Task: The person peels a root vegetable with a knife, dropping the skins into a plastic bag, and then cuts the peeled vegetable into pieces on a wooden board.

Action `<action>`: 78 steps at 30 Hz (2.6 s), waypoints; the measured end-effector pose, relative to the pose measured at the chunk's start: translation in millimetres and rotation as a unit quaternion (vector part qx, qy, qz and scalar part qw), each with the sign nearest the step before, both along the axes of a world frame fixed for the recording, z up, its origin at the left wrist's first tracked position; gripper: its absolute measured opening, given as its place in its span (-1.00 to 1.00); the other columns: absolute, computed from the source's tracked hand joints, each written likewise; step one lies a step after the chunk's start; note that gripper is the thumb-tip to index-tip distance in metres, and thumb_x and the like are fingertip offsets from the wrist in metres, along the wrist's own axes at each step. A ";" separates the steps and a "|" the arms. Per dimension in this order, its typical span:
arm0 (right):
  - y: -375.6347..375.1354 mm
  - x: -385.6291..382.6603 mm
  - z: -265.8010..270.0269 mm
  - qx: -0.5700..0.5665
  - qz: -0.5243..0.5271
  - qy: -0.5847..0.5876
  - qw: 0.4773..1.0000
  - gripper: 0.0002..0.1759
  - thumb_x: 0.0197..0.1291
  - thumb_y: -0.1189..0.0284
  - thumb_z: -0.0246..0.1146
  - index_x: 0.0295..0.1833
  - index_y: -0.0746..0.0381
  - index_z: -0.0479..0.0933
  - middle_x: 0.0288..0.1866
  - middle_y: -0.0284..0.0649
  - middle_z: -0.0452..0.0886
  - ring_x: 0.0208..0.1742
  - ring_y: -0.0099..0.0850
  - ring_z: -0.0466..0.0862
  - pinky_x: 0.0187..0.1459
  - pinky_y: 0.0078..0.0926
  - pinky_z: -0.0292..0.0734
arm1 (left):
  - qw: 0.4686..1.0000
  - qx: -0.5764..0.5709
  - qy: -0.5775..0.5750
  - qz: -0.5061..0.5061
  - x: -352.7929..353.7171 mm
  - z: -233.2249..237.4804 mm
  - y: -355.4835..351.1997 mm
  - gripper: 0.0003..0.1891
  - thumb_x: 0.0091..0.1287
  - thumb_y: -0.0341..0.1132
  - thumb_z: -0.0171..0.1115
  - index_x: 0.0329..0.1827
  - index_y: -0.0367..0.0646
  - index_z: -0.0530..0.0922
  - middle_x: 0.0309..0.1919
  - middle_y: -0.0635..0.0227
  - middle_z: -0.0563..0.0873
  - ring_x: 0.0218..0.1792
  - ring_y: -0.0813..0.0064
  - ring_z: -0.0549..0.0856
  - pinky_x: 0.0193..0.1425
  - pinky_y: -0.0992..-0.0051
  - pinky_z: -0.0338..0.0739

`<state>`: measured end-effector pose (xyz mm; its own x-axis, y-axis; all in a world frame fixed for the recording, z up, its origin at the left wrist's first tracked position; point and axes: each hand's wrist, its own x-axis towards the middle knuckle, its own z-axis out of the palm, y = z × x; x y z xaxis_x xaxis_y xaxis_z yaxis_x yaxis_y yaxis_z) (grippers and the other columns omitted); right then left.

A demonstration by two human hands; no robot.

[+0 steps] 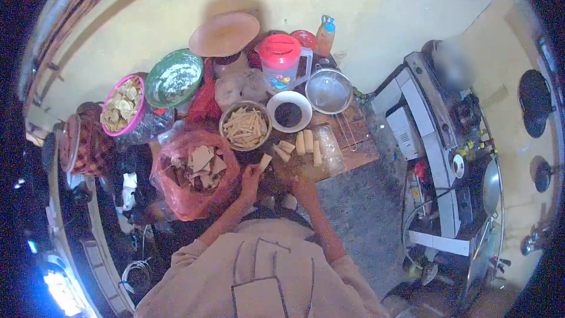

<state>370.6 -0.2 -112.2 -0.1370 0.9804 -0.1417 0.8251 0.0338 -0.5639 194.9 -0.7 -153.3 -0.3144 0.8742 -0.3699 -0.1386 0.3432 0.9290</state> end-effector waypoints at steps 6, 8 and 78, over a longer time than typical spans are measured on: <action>-17.8 0.5 -45.2 0.008 -0.061 -0.002 0.998 -0.65 0.22 0.24 -0.03 -0.16 0.35 0.37 -0.39 0.17 0.51 -0.31 0.14 0.51 -0.30 0.00 0.40 | 0.928 0.189 0.313 -0.066 5.8 -12.9 7.9 -0.86 0.14 -0.39 0.15 -0.32 -0.26 0.44 -0.41 0.18 0.52 -0.40 0.28 0.54 -0.26 0.39 0.41; -28.6 -5.4 -31.2 -0.058 -0.100 -0.017 0.993 -0.65 0.22 0.24 -0.02 -0.15 0.34 0.36 -0.38 0.20 0.51 -0.28 0.15 0.51 -0.29 -0.01 0.40 | 0.921 0.212 0.314 -0.087 7.3 -12.4 16.6 -0.88 0.12 -0.40 0.16 -0.36 -0.26 0.43 -0.44 0.17 0.50 -0.41 0.23 0.53 -0.30 0.39 0.41; -11.1 -32.4 12.4 -0.013 -0.021 -0.029 0.999 -0.60 0.27 0.25 -0.16 -0.34 0.37 0.41 -0.49 0.14 0.52 -0.45 0.10 0.54 -0.39 0.02 0.42 | 0.677 0.270 0.646 -0.227 4.3 -12.2 20.7 -0.43 0.03 -0.34 0.00 0.22 0.06 0.31 0.16 0.56 0.38 0.13 0.51 0.34 0.05 0.05 0.08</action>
